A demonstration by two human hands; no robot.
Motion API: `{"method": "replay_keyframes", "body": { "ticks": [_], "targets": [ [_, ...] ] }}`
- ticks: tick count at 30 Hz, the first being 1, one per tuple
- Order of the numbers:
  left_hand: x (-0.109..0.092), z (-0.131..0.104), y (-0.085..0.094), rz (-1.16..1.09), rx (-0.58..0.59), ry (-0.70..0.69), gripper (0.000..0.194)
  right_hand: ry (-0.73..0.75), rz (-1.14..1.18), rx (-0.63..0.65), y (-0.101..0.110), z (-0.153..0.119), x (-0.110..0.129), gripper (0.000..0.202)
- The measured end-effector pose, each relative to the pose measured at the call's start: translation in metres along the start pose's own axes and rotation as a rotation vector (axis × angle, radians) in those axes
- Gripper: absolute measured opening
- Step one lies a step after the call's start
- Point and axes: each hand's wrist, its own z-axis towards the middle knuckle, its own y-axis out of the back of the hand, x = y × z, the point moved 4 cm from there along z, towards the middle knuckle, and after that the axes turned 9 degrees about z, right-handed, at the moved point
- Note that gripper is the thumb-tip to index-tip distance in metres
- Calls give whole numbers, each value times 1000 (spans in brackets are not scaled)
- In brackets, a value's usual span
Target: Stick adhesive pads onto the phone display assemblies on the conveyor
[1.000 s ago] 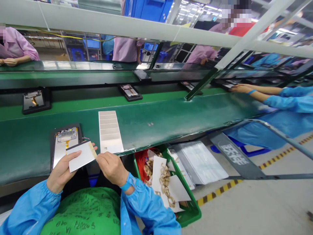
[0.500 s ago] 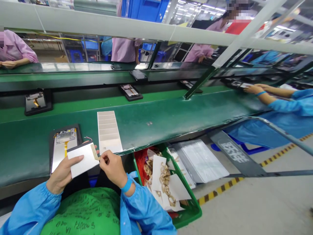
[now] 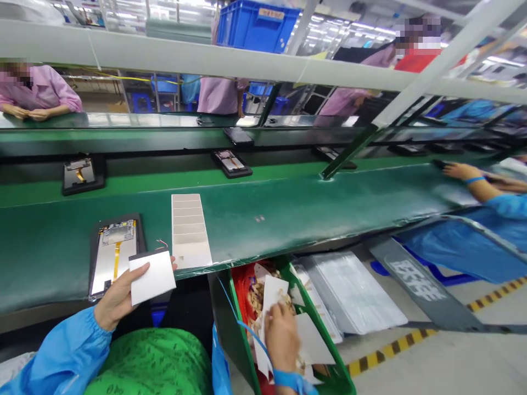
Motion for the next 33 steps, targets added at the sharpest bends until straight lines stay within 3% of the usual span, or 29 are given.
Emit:
{"method": "replay_keyframes", "body": {
  "ticks": [3, 5, 6, 9, 11, 13, 18, 20, 22, 25, 28, 31, 33],
  "targets": [
    [10, 4, 0, -30, -22, -54, 68, 377, 420, 233, -27, -33, 112, 33],
    [13, 4, 3, -44, -61, -148, 74, 648, 538, 459, -48, -59, 195, 54],
    [12, 3, 6, -50, -95, -197, 76, 770, 543, 494, -55, -70, 228, 63],
    [8, -5, 21, -72, -224, -274, 74, 942, 498, 527, -73, -86, 284, 58],
    [3, -14, 34, -88, -257, -290, 72, 944, 516, 543, -82, -88, 295, 48],
    [-3, -26, 46, -66, -252, -314, 71, 898, 592, 597, -88, -86, 298, 52],
    [-19, -55, 64, 254, -319, -472, 61, 612, 813, 978, -109, -93, 318, 64],
    [-25, -61, 68, 352, -388, -515, 58, 537, 859, 1056, -118, -98, 328, 77],
    [-31, -63, 76, 406, -488, -530, 51, 485, 872, 1064, -126, -100, 333, 73],
    [-42, -63, 96, 410, -629, -519, 53, 400, 894, 991, -135, -92, 328, 42],
    [-53, -58, 116, 284, -580, -440, 60, 229, 1035, 1026, -143, -80, 315, 29],
    [-60, -52, 127, 226, -468, -356, 39, 14, 1199, 1153, -150, -77, 308, 36],
    [-62, -50, 130, 211, -449, -397, 28, -91, 1251, 1188, -152, -79, 307, 42]
  ]
}}
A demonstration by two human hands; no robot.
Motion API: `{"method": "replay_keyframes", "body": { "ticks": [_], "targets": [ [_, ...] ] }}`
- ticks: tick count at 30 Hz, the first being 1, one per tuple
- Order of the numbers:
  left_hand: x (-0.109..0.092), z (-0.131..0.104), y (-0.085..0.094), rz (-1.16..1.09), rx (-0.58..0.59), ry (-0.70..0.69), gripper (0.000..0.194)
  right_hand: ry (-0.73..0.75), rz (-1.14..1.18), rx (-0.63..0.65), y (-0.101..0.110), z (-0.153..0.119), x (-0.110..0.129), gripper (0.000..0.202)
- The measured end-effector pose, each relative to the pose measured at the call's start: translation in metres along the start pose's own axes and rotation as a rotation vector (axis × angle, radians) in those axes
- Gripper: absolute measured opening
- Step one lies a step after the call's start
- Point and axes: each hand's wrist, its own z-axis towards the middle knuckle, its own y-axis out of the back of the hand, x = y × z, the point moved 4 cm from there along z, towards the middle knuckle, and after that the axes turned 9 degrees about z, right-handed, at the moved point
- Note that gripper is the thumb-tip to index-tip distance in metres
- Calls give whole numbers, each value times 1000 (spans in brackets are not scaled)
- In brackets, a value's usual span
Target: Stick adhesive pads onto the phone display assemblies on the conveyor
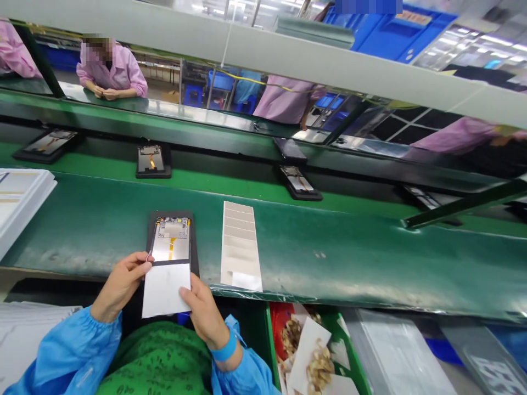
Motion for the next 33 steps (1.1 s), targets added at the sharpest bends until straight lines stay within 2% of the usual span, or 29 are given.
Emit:
{"method": "replay_keyframes", "body": {
  "ticks": [4, 6, 9, 10, 12, 14, 15, 17, 20, 22, 24, 28, 30, 33],
  "targets": [
    [-3, -1, 4, 94, -40, -291, 15, -5, 75, -34, -4, 0, 0, 43],
    [-2, -5, 10, 184, -124, -376, 10, -4, 65, -27, -5, 1, -1, 40],
    [1, -11, 18, 135, -233, -286, 23, 21, 3, -20, -8, 8, -3, 40],
    [3, -13, 19, 82, -214, -212, 33, 43, -32, -18, -9, 11, -3, 42],
    [7, -15, 18, -7, -101, -37, 50, 89, -130, 12, -14, 18, -3, 44],
    [10, -18, 20, -43, -19, 93, 54, 95, -268, 99, -20, 24, -4, 47],
    [10, -19, 24, -42, -19, 130, 53, 89, -363, 141, -21, 27, -4, 49],
    [9, -21, 40, -29, -93, 150, 52, 116, -610, 134, -18, 32, 0, 54],
    [7, -23, 71, 10, -239, 133, 57, 325, -1025, 6, -8, 39, 17, 60],
    [6, -24, 90, 43, -299, 112, 59, 447, -1246, 38, -7, 44, 24, 64],
    [7, -25, 102, 63, -298, 101, 67, 477, -1413, 135, -7, 50, 24, 64],
    [12, -23, 103, 72, -213, 107, 92, 516, -1570, 181, -5, 58, 16, 28],
    [13, -20, 98, 70, -188, 112, 88, 572, -1550, 169, -3, 59, 14, 16],
    [13, -11, 85, 80, -147, 101, 73, 621, -1336, 102, 3, 64, 22, 15]
  ]
}}
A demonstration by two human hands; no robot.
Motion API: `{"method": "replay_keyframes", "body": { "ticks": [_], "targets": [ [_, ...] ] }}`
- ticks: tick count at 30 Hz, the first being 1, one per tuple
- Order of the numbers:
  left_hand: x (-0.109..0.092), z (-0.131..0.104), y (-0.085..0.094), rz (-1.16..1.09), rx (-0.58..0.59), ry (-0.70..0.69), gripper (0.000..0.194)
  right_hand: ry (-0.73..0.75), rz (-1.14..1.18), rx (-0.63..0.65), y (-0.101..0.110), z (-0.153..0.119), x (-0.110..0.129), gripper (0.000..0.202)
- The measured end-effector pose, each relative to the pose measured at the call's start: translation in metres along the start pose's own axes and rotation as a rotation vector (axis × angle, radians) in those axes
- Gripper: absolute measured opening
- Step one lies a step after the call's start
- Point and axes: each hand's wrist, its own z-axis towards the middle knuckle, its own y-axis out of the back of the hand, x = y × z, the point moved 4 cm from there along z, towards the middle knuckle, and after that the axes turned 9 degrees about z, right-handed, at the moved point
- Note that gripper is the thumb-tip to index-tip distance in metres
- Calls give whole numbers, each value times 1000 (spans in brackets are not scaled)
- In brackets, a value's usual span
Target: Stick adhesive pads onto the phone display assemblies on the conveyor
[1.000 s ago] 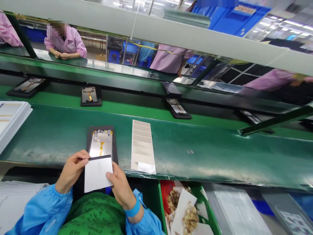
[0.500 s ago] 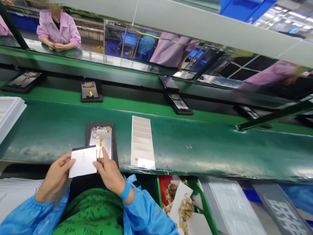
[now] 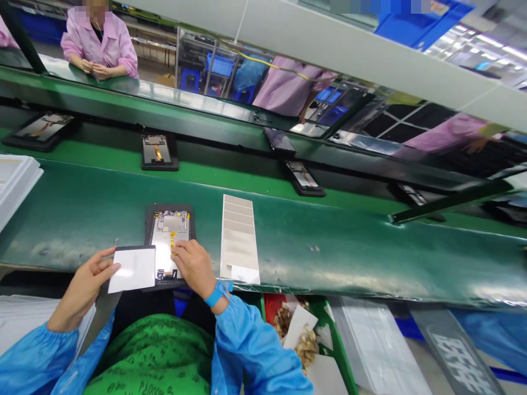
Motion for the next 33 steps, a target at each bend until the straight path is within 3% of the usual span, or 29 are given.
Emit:
{"method": "replay_keyframes", "body": {
  "ticks": [4, 7, 10, 15, 18, 22, 33],
  "targets": [
    [-6, 19, -33, 106, 137, -52, 64, -161, 266, -166, 16, 10, -12, 19],
    [-8, 35, -59, 212, 212, -93, 62, -205, 338, -175, 21, 10, -14, 20],
    [-10, 45, -73, 302, 209, -124, 61, -192, 356, -140, 20, -2, -14, 25],
    [-11, 49, -76, 358, 184, -118, 64, -207, 315, -135, 19, -36, -16, 42],
    [-11, 49, -75, 385, 163, -118, 65, -138, 216, -92, 18, -47, -12, 43],
    [-12, 49, -77, 418, 146, -126, 64, -34, 112, -12, 13, -48, -6, 45],
    [-15, 48, -80, 499, 133, -133, 65, 34, 3, -22, 11, -46, -9, 35]
  ]
}}
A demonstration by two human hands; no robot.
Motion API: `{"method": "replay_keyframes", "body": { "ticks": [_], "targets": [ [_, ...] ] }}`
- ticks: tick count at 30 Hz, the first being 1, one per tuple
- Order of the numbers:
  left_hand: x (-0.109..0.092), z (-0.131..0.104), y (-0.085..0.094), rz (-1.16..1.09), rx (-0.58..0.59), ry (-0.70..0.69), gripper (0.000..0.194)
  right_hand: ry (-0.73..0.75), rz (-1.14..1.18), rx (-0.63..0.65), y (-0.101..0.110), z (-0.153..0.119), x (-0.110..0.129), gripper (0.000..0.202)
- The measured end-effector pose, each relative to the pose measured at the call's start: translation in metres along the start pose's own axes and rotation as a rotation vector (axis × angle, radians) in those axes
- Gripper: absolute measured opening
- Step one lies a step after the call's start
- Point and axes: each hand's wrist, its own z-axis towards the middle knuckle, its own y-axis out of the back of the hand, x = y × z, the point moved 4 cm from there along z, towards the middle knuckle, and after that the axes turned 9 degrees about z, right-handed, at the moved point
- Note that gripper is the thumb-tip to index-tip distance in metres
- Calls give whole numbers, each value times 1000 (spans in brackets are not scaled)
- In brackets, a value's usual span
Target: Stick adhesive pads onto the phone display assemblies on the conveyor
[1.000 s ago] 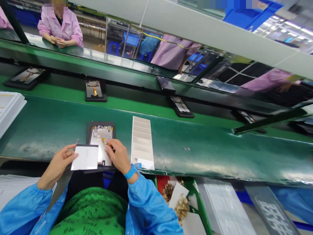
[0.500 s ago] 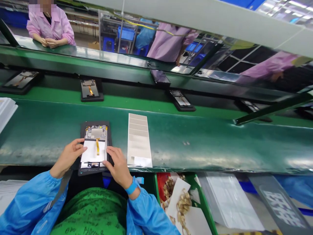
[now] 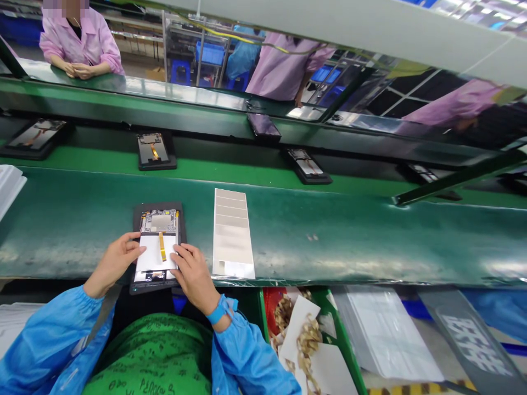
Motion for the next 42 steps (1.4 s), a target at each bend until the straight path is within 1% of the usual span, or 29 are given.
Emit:
{"method": "replay_keyframes", "body": {
  "ticks": [4, 8, 11, 15, 21, 24, 29, 33, 38, 42],
  "targets": [
    [-1, -1, 0, 40, 12, -23, 62, 18, -49, 9, -1, 0, 0, 34],
    [-4, -2, 2, 75, -28, -62, 59, 37, -82, 6, -2, -1, -1, 33],
    [-4, -2, 3, 128, -54, -62, 60, 36, -96, 13, -2, -1, -2, 33],
    [-3, -1, 1, 148, -43, -50, 63, 39, -109, 13, -2, -2, -3, 32],
    [-4, 0, 2, 224, -68, -104, 59, 21, -119, 17, -2, -3, -3, 32],
    [-7, 0, 3, 249, -74, -93, 59, 26, -120, 17, -2, -2, -3, 33],
    [-13, -1, 4, 362, -75, -119, 58, 37, -125, 32, -2, -1, -3, 33],
    [-11, -1, 3, 457, -69, -151, 55, 44, -139, 42, -2, 0, -1, 31],
    [-13, -1, 4, 564, -92, -222, 49, 54, -167, 55, -2, 2, 2, 29],
    [-15, -2, 4, 603, -88, -238, 45, 56, -188, 77, -1, 2, 4, 29]
  ]
}}
